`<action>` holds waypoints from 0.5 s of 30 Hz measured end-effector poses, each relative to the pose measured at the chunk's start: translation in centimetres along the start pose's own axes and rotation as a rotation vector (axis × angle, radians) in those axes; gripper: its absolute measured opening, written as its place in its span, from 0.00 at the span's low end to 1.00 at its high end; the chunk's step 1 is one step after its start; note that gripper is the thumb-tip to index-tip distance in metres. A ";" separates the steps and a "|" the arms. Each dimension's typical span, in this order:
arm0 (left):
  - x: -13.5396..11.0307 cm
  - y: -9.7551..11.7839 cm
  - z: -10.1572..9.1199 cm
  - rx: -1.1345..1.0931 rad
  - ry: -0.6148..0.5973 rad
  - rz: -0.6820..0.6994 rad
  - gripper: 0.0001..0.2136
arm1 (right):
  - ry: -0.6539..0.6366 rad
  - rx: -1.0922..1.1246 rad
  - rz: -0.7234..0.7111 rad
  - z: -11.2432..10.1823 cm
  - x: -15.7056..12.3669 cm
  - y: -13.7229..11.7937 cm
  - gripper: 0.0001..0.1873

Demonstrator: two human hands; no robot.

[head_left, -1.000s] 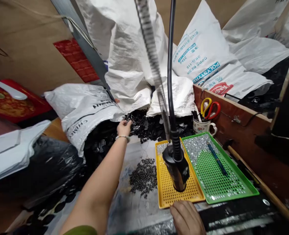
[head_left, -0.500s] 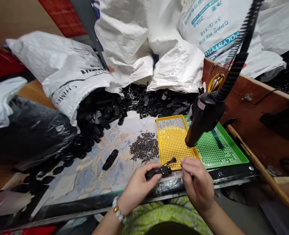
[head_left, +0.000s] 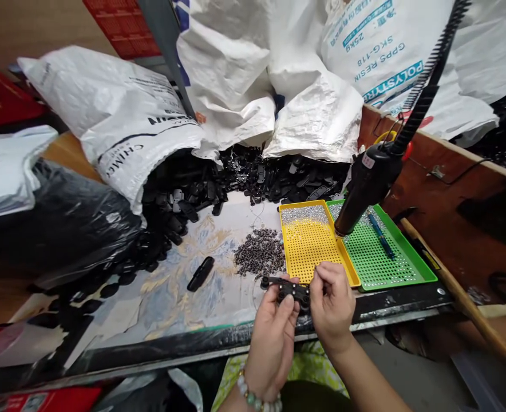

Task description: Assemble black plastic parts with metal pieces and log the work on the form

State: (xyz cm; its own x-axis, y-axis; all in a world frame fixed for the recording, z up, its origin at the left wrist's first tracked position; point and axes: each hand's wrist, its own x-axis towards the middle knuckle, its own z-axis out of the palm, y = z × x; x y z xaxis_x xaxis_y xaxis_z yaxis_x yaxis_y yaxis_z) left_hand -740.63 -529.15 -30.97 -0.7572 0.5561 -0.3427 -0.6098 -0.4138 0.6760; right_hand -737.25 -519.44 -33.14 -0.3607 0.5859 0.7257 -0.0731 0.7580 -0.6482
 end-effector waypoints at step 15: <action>0.5 1.4 -2.2 0.235 -0.160 -0.063 0.11 | -0.651 0.633 0.847 -4.6 0.4 -0.8 0.06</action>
State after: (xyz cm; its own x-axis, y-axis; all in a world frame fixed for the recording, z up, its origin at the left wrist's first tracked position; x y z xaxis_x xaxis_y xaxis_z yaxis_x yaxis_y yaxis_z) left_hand -742.34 -531.01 -31.61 -0.6620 0.6895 -0.2940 -0.5689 -0.2068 0.7960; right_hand -733.08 -518.47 -31.25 -0.8944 0.4342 -0.1074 0.0372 -0.1672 -0.9852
